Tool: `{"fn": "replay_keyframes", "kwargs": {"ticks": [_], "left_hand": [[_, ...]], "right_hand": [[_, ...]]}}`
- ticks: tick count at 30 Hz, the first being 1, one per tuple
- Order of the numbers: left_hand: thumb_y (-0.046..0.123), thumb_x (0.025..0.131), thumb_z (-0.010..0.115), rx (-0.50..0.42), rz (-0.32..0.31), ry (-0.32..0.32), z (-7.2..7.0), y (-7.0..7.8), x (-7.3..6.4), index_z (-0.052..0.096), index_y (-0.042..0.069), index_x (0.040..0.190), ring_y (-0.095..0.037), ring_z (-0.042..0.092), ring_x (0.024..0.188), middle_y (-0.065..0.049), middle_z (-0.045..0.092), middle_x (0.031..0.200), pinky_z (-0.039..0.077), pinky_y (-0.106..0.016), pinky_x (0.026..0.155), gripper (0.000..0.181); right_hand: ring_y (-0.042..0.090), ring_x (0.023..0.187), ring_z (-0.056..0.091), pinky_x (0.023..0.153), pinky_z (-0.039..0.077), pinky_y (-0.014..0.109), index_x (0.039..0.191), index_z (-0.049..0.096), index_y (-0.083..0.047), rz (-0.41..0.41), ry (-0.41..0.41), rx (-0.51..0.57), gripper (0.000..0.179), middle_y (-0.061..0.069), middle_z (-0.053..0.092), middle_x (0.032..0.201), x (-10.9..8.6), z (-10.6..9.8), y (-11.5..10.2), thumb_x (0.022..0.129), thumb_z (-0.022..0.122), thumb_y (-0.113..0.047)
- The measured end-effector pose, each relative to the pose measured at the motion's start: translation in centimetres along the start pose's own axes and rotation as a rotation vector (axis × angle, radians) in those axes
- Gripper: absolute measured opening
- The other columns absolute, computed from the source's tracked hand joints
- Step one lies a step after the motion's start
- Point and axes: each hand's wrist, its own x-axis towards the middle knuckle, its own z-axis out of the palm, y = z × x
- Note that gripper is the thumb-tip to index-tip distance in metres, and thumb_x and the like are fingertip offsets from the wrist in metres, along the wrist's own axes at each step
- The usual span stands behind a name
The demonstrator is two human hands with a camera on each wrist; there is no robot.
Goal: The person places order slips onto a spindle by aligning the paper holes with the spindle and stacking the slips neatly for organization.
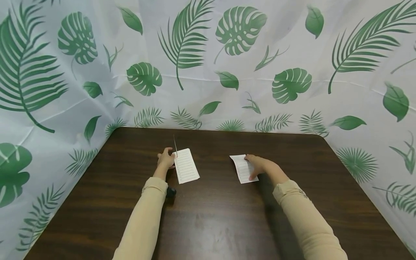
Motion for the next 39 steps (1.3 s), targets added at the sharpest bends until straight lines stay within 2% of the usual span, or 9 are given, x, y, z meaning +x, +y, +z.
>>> {"fn": "replay_keyframes", "kwargs": {"ticks": [8,18,22,26,29,32,34,36,39], "left_hand": [[0.021,0.103,0.033,0.029,-0.014,0.016,0.0,-0.1,0.0,0.028,0.019,0.146,-0.044,0.049,0.109,-0.027,0.017,0.144,0.052,-0.016,0.05,0.043],[0.023,0.104,0.031,0.04,-0.017,0.035,0.0,0.0,0.1,0.026,0.019,0.147,-0.038,0.052,0.097,-0.026,0.02,0.143,0.051,-0.016,0.048,0.044],[0.023,0.104,0.031,0.034,-0.018,0.037,0.0,0.0,0.0,0.026,0.019,0.147,-0.041,0.052,0.102,-0.026,0.02,0.143,0.051,-0.016,0.047,0.044],[0.023,0.104,0.032,0.027,-0.019,0.04,0.1,0.0,0.1,0.026,0.019,0.147,-0.042,0.051,0.104,-0.026,0.022,0.142,0.05,-0.015,0.047,0.044],[0.023,0.104,0.032,0.03,-0.022,0.042,0.1,-0.1,0.2,0.026,0.02,0.147,-0.042,0.051,0.104,-0.026,0.022,0.142,0.05,-0.015,0.047,0.044],[0.023,0.104,0.032,0.037,-0.026,0.042,0.2,-0.2,0.3,0.025,0.02,0.147,-0.041,0.052,0.101,-0.026,0.022,0.142,0.05,-0.016,0.046,0.044],[0.023,0.104,0.032,0.037,-0.028,0.044,0.2,-0.2,0.3,0.026,0.02,0.147,-0.04,0.053,0.1,-0.026,0.022,0.143,0.05,-0.016,0.046,0.044],[0.023,0.104,0.032,0.036,-0.025,0.045,0.3,-0.2,0.4,0.026,0.019,0.147,-0.041,0.053,0.101,-0.026,0.022,0.142,0.051,-0.017,0.047,0.044],[0.022,0.104,0.032,0.035,-0.021,0.046,0.3,-0.3,0.4,0.027,0.018,0.146,-0.043,0.051,0.104,-0.026,0.022,0.142,0.051,-0.017,0.048,0.043]], "right_hand": [[0.044,0.107,0.049,0.095,0.043,0.052,0.118,0.045,0.013,-0.03,0.111,0.034,0.069,0.031,0.05,0.118,-0.6,0.4,-0.5,0.066,0.084,-0.012],[0.037,0.096,0.053,0.086,0.046,0.048,0.122,0.036,0.012,0.044,0.106,0.196,0.071,0.028,0.051,0.109,-0.9,0.8,-0.6,0.07,0.081,-0.006],[0.044,0.109,0.052,0.096,0.043,0.051,0.132,0.024,0.014,0.085,0.092,0.287,0.083,0.037,0.047,0.122,-1.1,0.9,-0.6,0.071,0.079,-0.002],[0.053,0.126,0.036,0.108,0.032,0.057,0.139,0.004,0.018,0.128,0.117,0.335,0.102,0.045,0.024,0.139,-1.4,1.0,-0.9,0.072,0.078,0.0],[0.051,0.121,0.042,0.102,0.04,0.055,0.14,-0.001,0.019,0.199,0.164,0.426,0.103,0.045,0.024,0.139,-1.1,1.4,-0.6,0.072,0.075,0.004],[0.042,0.096,0.059,0.079,0.055,0.047,0.139,0.013,0.017,0.255,0.225,0.534,0.09,0.041,0.044,0.124,0.2,2.7,1.1,0.071,0.072,0.007],[0.032,0.073,0.063,0.06,0.056,0.038,0.131,0.031,0.015,0.218,0.285,0.623,0.071,0.032,0.059,0.103,1.9,4.4,3.9,0.073,0.071,0.003],[0.024,0.059,0.062,0.051,0.054,0.033,0.117,0.047,0.014,0.166,0.334,0.666,0.051,0.023,0.063,0.083,3.2,5.8,6.2,0.075,0.071,-0.003],[0.02,0.052,0.061,0.047,0.053,0.031,0.101,0.056,0.013,0.174,0.366,0.705,0.03,0.016,0.064,0.068,3.1,6.0,6.1,0.081,0.066,-0.007]]}}
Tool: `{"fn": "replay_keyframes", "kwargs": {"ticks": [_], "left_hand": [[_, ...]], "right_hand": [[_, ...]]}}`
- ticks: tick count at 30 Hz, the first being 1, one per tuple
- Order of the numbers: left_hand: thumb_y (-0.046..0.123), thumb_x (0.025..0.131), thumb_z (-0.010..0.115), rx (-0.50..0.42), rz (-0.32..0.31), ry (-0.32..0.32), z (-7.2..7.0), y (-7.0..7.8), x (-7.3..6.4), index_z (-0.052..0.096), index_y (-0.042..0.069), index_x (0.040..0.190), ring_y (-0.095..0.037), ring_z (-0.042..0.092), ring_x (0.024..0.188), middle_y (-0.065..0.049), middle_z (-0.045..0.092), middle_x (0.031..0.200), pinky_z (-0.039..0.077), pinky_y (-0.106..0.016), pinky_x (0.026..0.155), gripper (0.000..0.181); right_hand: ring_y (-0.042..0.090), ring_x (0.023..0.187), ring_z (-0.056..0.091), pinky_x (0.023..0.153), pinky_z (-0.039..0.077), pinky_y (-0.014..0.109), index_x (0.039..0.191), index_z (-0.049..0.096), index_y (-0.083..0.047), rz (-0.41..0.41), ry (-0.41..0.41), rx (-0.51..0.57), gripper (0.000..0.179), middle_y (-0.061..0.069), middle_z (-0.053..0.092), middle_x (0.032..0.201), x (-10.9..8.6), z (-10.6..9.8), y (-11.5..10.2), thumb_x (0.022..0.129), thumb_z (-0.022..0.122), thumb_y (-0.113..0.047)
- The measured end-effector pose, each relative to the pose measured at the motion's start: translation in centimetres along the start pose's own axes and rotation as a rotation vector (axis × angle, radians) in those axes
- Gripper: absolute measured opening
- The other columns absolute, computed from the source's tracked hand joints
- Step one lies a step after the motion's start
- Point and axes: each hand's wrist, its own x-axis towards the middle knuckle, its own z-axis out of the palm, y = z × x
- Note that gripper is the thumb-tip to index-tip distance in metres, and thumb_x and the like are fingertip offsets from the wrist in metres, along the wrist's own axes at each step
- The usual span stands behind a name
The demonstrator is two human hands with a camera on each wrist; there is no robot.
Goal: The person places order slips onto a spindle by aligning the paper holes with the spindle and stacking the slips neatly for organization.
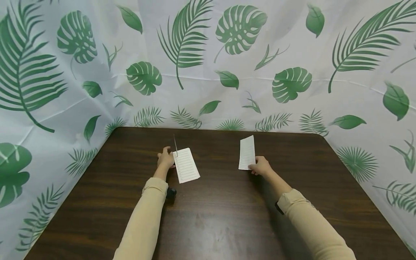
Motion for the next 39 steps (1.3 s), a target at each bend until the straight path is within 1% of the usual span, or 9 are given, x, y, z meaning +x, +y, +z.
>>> {"fn": "replay_keyframes", "kwargs": {"ticks": [4,7,13,20,24,28,31,35,39], "left_hand": [[0.023,0.103,0.032,-0.005,-0.005,0.005,0.0,-0.1,-0.1,0.028,0.018,0.146,-0.043,0.05,0.106,-0.026,0.023,0.141,0.05,-0.015,0.047,0.043],[0.023,0.104,0.032,-0.009,-0.008,0.01,0.0,-0.2,-0.2,0.028,0.018,0.146,-0.042,0.052,0.104,-0.025,0.023,0.142,0.049,-0.015,0.046,0.043],[0.024,0.104,0.032,-0.029,-0.009,0.005,0.1,-0.4,-0.3,0.026,0.018,0.147,-0.041,0.053,0.101,-0.026,0.023,0.143,0.05,-0.015,0.046,0.044],[0.023,0.101,0.039,-0.197,-0.033,0.046,-0.2,-0.4,-0.9,0.025,0.012,0.145,-0.049,0.04,0.119,-0.027,0.023,0.143,0.05,-0.018,0.041,0.048],[0.025,0.101,0.041,-0.16,0.014,0.081,-0.7,-0.9,-1.3,0.026,0.01,0.144,-0.046,0.047,0.109,-0.028,0.029,0.14,0.05,-0.018,0.04,0.048],[0.025,0.1,0.044,-0.081,0.085,0.125,-1.3,-1.0,-2.1,0.033,0.007,0.141,-0.029,0.062,0.072,-0.028,0.043,0.13,0.051,-0.02,0.042,0.046],[0.025,0.099,0.045,-0.075,0.137,0.147,-1.7,-0.8,-2.8,0.04,0.005,0.136,-0.017,0.06,0.05,-0.025,0.055,0.117,0.052,-0.021,0.043,0.042],[0.026,0.098,0.045,-0.09,0.195,0.142,-1.9,-0.2,-3.9,0.052,0.002,0.124,-0.017,0.06,0.053,-0.021,0.061,0.104,0.053,-0.021,0.046,0.036],[0.023,0.097,0.048,-0.103,0.244,0.088,-1.3,0.7,-5.4,0.061,-0.001,0.112,-0.016,0.057,0.057,-0.013,0.06,0.087,0.057,-0.025,0.05,0.032]], "right_hand": [[0.015,0.049,0.059,0.047,0.052,0.027,0.099,0.056,0.019,0.099,0.026,0.013,0.024,0.014,0.066,0.064,-3.3,0.1,-5.1,0.084,0.056,0.0],[0.007,0.048,0.055,0.045,0.049,0.021,0.101,0.053,0.022,0.108,0.024,0.073,0.025,0.007,0.064,0.059,-4.7,0.2,-7.2,0.087,0.052,0.002],[0.004,0.049,0.053,0.05,0.05,0.02,0.106,0.051,0.02,0.154,0.011,0.148,0.024,-0.005,0.058,0.056,-5.4,0.6,-8.9,0.091,0.05,0.001],[0.003,0.052,0.053,0.052,0.049,0.018,0.11,0.05,0.018,0.163,-0.018,0.229,0.025,-0.007,0.058,0.058,-5.7,0.8,-10.3,0.092,0.048,0.0],[0.003,0.053,0.053,0.052,0.047,0.016,0.113,0.049,0.017,0.161,-0.032,0.278,0.026,-0.006,0.058,0.06,-5.9,0.9,-11.0,0.093,0.047,0.0],[0.004,0.054,0.053,0.052,0.047,0.017,0.114,0.047,0.018,0.129,-0.062,0.307,0.027,-0.004,0.058,0.062,-6.5,0.8,-11.8,0.094,0.046,0.0],[0.004,0.055,0.052,0.052,0.047,0.017,0.115,0.046,0.019,0.104,-0.083,0.319,0.028,-0.004,0.058,0.063,-7.0,0.5,-12.4,0.094,0.046,0.001],[0.004,0.055,0.052,0.051,0.046,0.016,0.114,0.046,0.018,0.084,-0.093,0.321,0.026,-0.004,0.058,0.062,-7.5,0.2,-13.0,0.095,0.046,0.001],[0.004,0.055,0.052,0.052,0.047,0.016,0.113,0.047,0.018,0.054,-0.113,0.295,0.026,-0.003,0.06,0.062,-8.1,0.3,-13.5,0.094,0.049,0.0]]}}
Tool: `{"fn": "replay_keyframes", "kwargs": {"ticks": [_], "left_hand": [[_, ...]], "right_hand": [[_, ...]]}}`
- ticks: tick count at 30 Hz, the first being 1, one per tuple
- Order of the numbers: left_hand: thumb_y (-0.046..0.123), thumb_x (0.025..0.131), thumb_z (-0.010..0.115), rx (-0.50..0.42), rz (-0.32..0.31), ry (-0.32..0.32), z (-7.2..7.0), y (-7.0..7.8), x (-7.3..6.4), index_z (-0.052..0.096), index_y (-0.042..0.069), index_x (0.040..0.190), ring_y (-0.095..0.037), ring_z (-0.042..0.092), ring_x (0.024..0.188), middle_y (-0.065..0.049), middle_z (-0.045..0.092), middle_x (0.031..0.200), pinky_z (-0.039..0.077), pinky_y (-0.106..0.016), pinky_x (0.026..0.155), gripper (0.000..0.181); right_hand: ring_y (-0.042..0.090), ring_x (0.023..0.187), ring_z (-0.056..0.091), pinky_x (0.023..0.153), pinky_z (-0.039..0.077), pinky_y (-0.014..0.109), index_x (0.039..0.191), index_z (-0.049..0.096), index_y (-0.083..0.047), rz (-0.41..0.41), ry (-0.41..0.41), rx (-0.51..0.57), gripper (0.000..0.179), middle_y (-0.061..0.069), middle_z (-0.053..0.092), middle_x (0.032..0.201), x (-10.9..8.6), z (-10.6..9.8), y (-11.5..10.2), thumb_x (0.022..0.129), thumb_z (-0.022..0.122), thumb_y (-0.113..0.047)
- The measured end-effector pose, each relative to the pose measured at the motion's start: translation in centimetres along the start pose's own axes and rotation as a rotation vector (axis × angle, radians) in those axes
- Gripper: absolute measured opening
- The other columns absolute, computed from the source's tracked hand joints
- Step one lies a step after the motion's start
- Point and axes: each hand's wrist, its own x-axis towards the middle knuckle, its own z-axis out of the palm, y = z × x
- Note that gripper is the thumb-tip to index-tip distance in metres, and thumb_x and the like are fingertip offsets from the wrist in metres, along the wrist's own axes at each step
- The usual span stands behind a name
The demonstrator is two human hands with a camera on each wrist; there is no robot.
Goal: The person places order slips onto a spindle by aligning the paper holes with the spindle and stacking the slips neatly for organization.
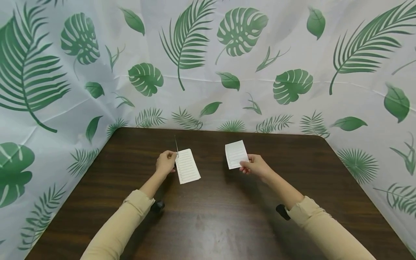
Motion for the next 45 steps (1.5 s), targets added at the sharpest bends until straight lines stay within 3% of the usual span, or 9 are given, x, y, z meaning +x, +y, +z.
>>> {"fn": "replay_keyframes", "kwargs": {"ticks": [3,7,9,13,23,29,35,40,45], "left_hand": [[0.02,0.096,0.049,-0.071,-0.008,-0.125,0.8,1.1,-0.9,0.062,-0.004,0.112,-0.01,0.051,0.056,-0.007,0.056,0.079,0.056,-0.025,0.05,0.031],[0.025,0.1,0.043,-0.16,-0.055,-0.381,2.1,2.7,-1.9,0.056,-0.006,0.122,-0.008,0.051,0.056,-0.008,0.057,0.083,0.051,-0.019,0.048,0.04],[0.028,0.102,0.039,-0.184,-0.064,-0.477,2.7,3.4,-2.2,0.052,-0.007,0.126,-0.009,0.054,0.058,-0.009,0.059,0.085,0.051,-0.018,0.048,0.044],[0.031,0.103,0.036,-0.225,-0.069,-0.555,4.0,4.7,-2.4,0.051,-0.006,0.128,-0.009,0.058,0.062,-0.008,0.062,0.088,0.055,-0.021,0.055,0.047],[0.028,0.102,0.041,-0.304,-0.125,-0.463,5.9,6.6,-2.1,0.058,-0.004,0.119,-0.006,0.053,0.058,0.001,0.056,0.079,0.052,-0.017,0.051,0.04],[0.017,0.097,0.053,-0.386,-0.144,-0.341,6.1,7.3,-1.9,0.056,-0.003,0.119,-0.005,0.05,0.055,-0.001,0.054,0.077,0.047,-0.013,0.046,0.03],[0.014,0.095,0.055,-0.372,-0.122,-0.294,5.6,7.6,-1.6,0.057,-0.003,0.12,-0.005,0.05,0.055,-0.002,0.055,0.078,0.046,-0.012,0.045,0.03],[0.014,0.095,0.056,-0.333,-0.074,-0.302,5.1,8.0,-1.2,0.058,-0.003,0.117,-0.007,0.051,0.057,-0.006,0.058,0.082,0.046,-0.013,0.045,0.028],[0.015,0.095,0.056,-0.287,-0.015,-0.276,4.3,8.4,-0.7,0.056,-0.005,0.114,-0.007,0.05,0.057,-0.002,0.055,0.077,0.048,-0.014,0.046,0.027]], "right_hand": [[0.004,0.055,0.053,0.052,0.047,0.016,0.114,0.047,0.018,-0.029,-0.027,-0.017,0.028,-0.004,0.06,0.062,-0.5,0.5,-0.2,0.094,0.051,0.0],[0.003,0.054,0.053,0.051,0.046,0.016,0.114,0.046,0.02,-0.069,-0.063,-0.001,0.029,-0.004,0.06,0.062,-1.1,1.4,-0.5,0.093,0.051,0.001],[0.003,0.054,0.053,0.051,0.046,0.015,0.112,0.047,0.02,-0.079,-0.076,0.013,0.027,-0.004,0.06,0.062,-1.3,1.7,-0.6,0.093,0.051,0.002],[0.004,0.054,0.053,0.05,0.046,0.015,0.111,0.048,0.02,-0.089,-0.096,0.017,0.026,-0.003,0.059,0.062,-1.6,2.1,-0.8,0.093,0.052,0.002],[0.008,0.057,0.054,0.052,0.046,0.017,0.113,0.051,0.017,-0.079,-0.132,-0.008,0.027,0.0,0.061,0.064,-1.9,2.8,-0.9,0.093,0.053,0.0],[0.009,0.057,0.054,0.051,0.046,0.019,0.111,0.054,0.014,-0.083,-0.135,-0.026,0.027,0.0,0.06,0.064,-2.0,3.2,-1.4,0.094,0.054,-0.007],[0.01,0.055,0.055,0.049,0.044,0.019,0.098,0.058,0.01,-0.056,-0.123,-0.05,0.031,0.0,0.059,0.062,-1.7,3.5,-1.4,0.1,0.047,-0.019],[0.01,0.055,0.054,0.05,0.046,0.022,0.098,0.058,0.011,-0.091,-0.154,-0.102,0.026,0.002,0.059,0.063,-1.3,3.4,-1.2,0.098,0.049,-0.013],[0.011,0.056,0.054,0.05,0.045,0.021,0.094,0.061,0.012,-0.126,-0.168,-0.141,0.023,0.002,0.06,0.063,-0.8,3.7,-1.7,0.096,0.051,-0.009]]}}
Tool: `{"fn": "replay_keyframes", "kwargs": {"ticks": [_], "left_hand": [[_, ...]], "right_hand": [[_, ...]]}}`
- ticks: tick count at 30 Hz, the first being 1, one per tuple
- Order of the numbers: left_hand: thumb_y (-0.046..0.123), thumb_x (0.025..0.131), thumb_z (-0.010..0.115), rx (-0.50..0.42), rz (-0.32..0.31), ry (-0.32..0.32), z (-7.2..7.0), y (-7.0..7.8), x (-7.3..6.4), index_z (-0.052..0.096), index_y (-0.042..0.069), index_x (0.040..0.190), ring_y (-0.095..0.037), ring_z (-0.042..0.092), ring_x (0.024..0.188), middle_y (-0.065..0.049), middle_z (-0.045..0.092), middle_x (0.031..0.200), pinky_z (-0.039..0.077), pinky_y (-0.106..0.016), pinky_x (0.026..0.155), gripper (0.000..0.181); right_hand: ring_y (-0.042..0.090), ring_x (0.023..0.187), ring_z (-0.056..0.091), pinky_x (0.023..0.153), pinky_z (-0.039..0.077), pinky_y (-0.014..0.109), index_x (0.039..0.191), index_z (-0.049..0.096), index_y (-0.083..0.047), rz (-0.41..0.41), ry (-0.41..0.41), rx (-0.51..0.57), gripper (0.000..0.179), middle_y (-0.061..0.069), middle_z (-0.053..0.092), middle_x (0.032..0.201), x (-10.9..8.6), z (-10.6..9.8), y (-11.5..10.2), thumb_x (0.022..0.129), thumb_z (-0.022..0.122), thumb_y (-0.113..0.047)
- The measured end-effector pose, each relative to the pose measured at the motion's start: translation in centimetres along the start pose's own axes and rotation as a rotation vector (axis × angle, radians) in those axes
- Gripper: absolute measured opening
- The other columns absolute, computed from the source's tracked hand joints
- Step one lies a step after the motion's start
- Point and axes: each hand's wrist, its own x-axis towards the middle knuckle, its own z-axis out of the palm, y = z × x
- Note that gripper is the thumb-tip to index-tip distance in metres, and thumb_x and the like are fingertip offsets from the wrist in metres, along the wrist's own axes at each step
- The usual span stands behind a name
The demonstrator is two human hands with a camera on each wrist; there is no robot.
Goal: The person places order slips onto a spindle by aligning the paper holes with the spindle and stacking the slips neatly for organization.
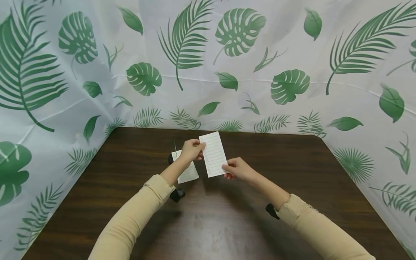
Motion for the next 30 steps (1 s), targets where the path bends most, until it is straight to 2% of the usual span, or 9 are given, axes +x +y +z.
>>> {"fn": "replay_keyframes", "kwargs": {"ticks": [4,10,14,17,19,22,26,30], "left_hand": [[0.013,0.094,0.057,0.034,0.04,0.026,-1.0,0.3,0.1,0.057,-0.007,0.107,-0.008,0.051,0.058,-0.001,0.055,0.075,0.05,-0.016,0.049,0.024],[0.013,0.097,0.052,0.032,0.062,0.043,-2.8,0.5,0.2,0.06,-0.008,0.113,-0.005,0.052,0.058,-0.004,0.055,0.077,0.049,-0.013,0.049,0.028],[0.02,0.099,0.048,0.04,0.073,0.045,-4.0,1.0,0.4,0.062,-0.008,0.11,-0.005,0.054,0.058,-0.004,0.054,0.076,0.05,-0.014,0.049,0.033],[0.022,0.097,0.051,0.091,0.093,0.054,-4.7,1.6,0.5,0.064,-0.006,0.108,-0.007,0.055,0.06,-0.004,0.056,0.078,0.053,-0.017,0.052,0.032],[0.021,0.095,0.055,0.135,0.104,0.073,-5.2,1.9,0.5,0.065,-0.004,0.109,-0.007,0.055,0.062,-0.005,0.058,0.081,0.056,-0.021,0.057,0.03],[0.021,0.094,0.058,0.186,0.104,0.106,-5.7,2.2,0.5,0.065,-0.002,0.11,-0.007,0.054,0.064,-0.004,0.059,0.083,0.056,-0.023,0.058,0.029],[0.021,0.096,0.053,0.159,0.095,0.149,-6.4,2.4,0.5,0.064,-0.003,0.112,-0.007,0.052,0.064,-0.005,0.056,0.082,0.051,-0.017,0.052,0.031],[0.024,0.099,0.047,0.132,0.091,0.189,-7.1,2.4,0.6,0.064,-0.006,0.104,-0.007,0.052,0.059,-0.004,0.053,0.075,0.05,-0.016,0.049,0.035]], "right_hand": [[0.011,0.055,0.053,0.049,0.042,0.02,0.095,0.062,0.011,0.019,0.002,0.014,0.022,0.003,0.061,0.062,0.7,0.5,-0.7,0.096,0.052,-0.009],[0.01,0.055,0.052,0.049,0.041,0.018,0.098,0.061,0.011,0.057,0.019,0.039,0.022,0.0,0.06,0.06,1.5,1.2,-1.8,0.096,0.052,-0.009],[0.009,0.054,0.052,0.049,0.041,0.018,0.098,0.061,0.012,0.057,0.015,0.048,0.022,0.0,0.061,0.06,2.0,1.4,-2.6,0.096,0.052,-0.008],[0.009,0.054,0.052,0.049,0.04,0.018,0.098,0.061,0.011,0.047,0.005,0.054,0.022,-0.001,0.06,0.06,2.3,1.5,-3.3,0.096,0.052,-0.009],[0.009,0.054,0.052,0.05,0.041,0.018,0.099,0.061,0.011,0.041,-0.005,0.061,0.022,-0.001,0.06,0.059,2.5,1.6,-3.8,0.096,0.052,-0.009],[0.009,0.055,0.052,0.05,0.04,0.018,0.1,0.061,0.011,0.04,-0.021,0.067,0.023,-0.002,0.06,0.059,2.9,1.8,-4.5,0.096,0.052,-0.009],[0.008,0.054,0.051,0.05,0.04,0.017,0.1,0.06,0.012,0.044,-0.036,0.105,0.023,-0.002,0.059,0.059,3.6,2.4,-5.0,0.097,0.051,-0.009],[0.007,0.053,0.05,0.05,0.039,0.017,0.098,0.06,0.011,0.044,-0.042,0.143,0.022,-0.002,0.059,0.059,4.4,3.2,-5.3,0.097,0.051,-0.008]]}}
